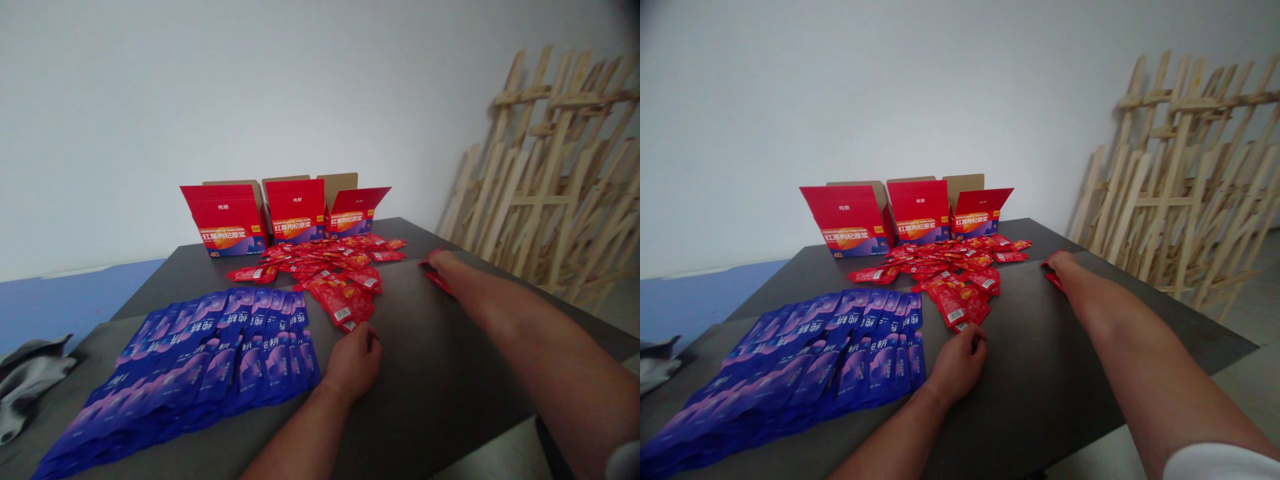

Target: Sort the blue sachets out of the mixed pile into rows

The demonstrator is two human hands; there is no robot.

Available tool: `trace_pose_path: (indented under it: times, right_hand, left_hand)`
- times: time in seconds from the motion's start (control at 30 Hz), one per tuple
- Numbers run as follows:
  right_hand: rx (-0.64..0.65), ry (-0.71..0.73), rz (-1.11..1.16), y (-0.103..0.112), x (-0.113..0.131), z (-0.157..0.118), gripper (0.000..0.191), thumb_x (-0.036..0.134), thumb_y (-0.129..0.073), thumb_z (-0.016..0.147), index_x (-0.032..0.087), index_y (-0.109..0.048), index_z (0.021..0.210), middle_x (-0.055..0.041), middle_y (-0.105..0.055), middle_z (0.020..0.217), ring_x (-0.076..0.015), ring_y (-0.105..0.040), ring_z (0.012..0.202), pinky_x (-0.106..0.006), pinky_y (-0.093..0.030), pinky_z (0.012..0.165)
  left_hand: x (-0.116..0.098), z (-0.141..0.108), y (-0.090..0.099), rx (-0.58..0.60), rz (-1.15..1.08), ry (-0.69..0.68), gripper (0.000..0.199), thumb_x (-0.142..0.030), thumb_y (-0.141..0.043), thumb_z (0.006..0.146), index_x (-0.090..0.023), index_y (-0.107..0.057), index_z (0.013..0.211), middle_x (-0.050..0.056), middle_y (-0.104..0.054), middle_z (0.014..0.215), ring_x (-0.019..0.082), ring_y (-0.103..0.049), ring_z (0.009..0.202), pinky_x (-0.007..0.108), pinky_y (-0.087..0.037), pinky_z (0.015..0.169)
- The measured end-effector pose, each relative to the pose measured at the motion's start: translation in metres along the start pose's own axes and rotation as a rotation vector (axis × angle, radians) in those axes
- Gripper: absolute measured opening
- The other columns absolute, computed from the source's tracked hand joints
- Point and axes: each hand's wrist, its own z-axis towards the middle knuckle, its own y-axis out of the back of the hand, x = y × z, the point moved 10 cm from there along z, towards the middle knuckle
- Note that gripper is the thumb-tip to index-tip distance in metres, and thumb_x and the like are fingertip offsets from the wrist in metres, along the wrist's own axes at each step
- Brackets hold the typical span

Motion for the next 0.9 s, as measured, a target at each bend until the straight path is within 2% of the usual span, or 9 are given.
trace_pose_path:
  times: [0.1,0.2,0.3,0.37,0.47,0.57,0.73,0.8,0.9]
  right_hand:
    - [0.012,-0.016,-0.048,0.014,0.011,-0.018,0.034,0.034,-0.046,0.087,0.008,-0.066,0.094,-0.0202,-0.063,0.096,-0.0279,-0.060,0.091,-0.034,-0.043,0.071]
    - [-0.049,0.190,-0.070,0.031,0.045,-0.065,0.040,0.043,-0.037,0.090,0.016,-0.065,0.099,-0.0148,-0.061,0.105,-0.0269,-0.056,0.099,-0.034,-0.040,0.077]
    - [-0.197,0.693,-0.184,0.049,0.100,-0.156,0.036,0.038,-0.037,0.090,0.015,-0.064,0.094,-0.0139,-0.060,0.096,-0.0252,-0.053,0.092,-0.034,-0.036,0.078]
    - [-0.225,0.924,-0.224,0.050,0.121,-0.221,0.030,0.034,-0.040,0.089,0.015,-0.064,0.087,-0.0126,-0.059,0.092,-0.0239,-0.051,0.091,-0.034,-0.034,0.079]
    - [-0.195,1.105,-0.249,0.039,0.138,-0.294,0.022,0.028,-0.045,0.087,0.016,-0.063,0.085,-0.0108,-0.057,0.088,-0.0221,-0.049,0.087,-0.034,-0.033,0.077]
    - [-0.132,1.202,-0.256,0.022,0.148,-0.339,0.019,0.023,-0.047,0.086,0.015,-0.063,0.093,-0.0114,-0.057,0.090,-0.0220,-0.050,0.086,-0.034,-0.034,0.077]
    - [0.019,1.331,-0.055,0.017,0.147,-0.359,0.035,0.044,-0.055,0.082,0.015,-0.059,0.101,-0.0125,-0.056,0.106,-0.0236,-0.051,0.096,-0.036,-0.039,0.084]
    - [0.099,1.277,0.039,0.021,0.133,-0.333,0.039,0.050,-0.053,0.082,0.017,-0.059,0.101,-0.0108,-0.057,0.105,-0.0223,-0.052,0.097,-0.035,-0.040,0.086]
    - [0.038,0.892,-0.009,0.027,0.082,-0.246,0.033,0.045,-0.047,0.086,0.016,-0.058,0.099,-0.0121,-0.058,0.101,-0.0224,-0.054,0.095,-0.034,-0.041,0.085]
  left_hand:
    - [0.001,0.002,0.000,-0.007,-0.011,-0.008,0.016,-0.027,-0.043,0.085,-0.023,-0.056,0.093,0.001,-0.066,0.086,0.014,-0.058,0.074,0.022,-0.036,0.060]
    - [0.003,0.004,0.000,-0.012,-0.054,-0.009,0.018,-0.029,-0.041,0.087,-0.022,-0.056,0.094,0.002,-0.066,0.086,0.014,-0.059,0.074,0.022,-0.037,0.060]
    - [0.004,0.008,0.000,-0.007,-0.139,0.000,0.024,-0.036,-0.038,0.089,-0.021,-0.057,0.093,0.002,-0.066,0.082,0.014,-0.059,0.071,0.022,-0.039,0.060]
    - [0.005,0.010,-0.001,-0.003,-0.227,0.017,0.031,-0.043,-0.035,0.091,-0.021,-0.056,0.095,0.002,-0.067,0.081,0.014,-0.060,0.067,0.023,-0.041,0.060]
    - [0.004,0.011,0.001,-0.003,-0.356,0.022,0.043,-0.053,-0.033,0.090,-0.019,-0.055,0.104,0.004,-0.068,0.088,0.014,-0.060,0.062,0.024,-0.044,0.061]
    - [0.002,0.010,0.010,-0.059,-0.370,0.015,0.048,-0.056,-0.039,0.087,-0.015,-0.057,0.105,0.009,-0.068,0.096,0.018,-0.064,0.079,0.027,-0.046,0.072]
    - [0.004,0.010,0.020,-0.094,-0.352,0.031,0.036,-0.039,-0.041,0.089,-0.013,-0.063,0.103,0.010,-0.068,0.102,0.020,-0.061,0.096,0.028,-0.044,0.086]
    - [0.004,0.010,0.022,-0.110,-0.348,0.035,0.035,-0.036,-0.042,0.089,-0.014,-0.061,0.108,0.010,-0.067,0.106,0.020,-0.060,0.099,0.029,-0.043,0.089]
    - [0.004,0.011,0.023,-0.128,-0.366,0.031,0.038,-0.037,-0.042,0.089,-0.014,-0.058,0.115,0.010,-0.065,0.111,0.020,-0.059,0.103,0.030,-0.042,0.091]
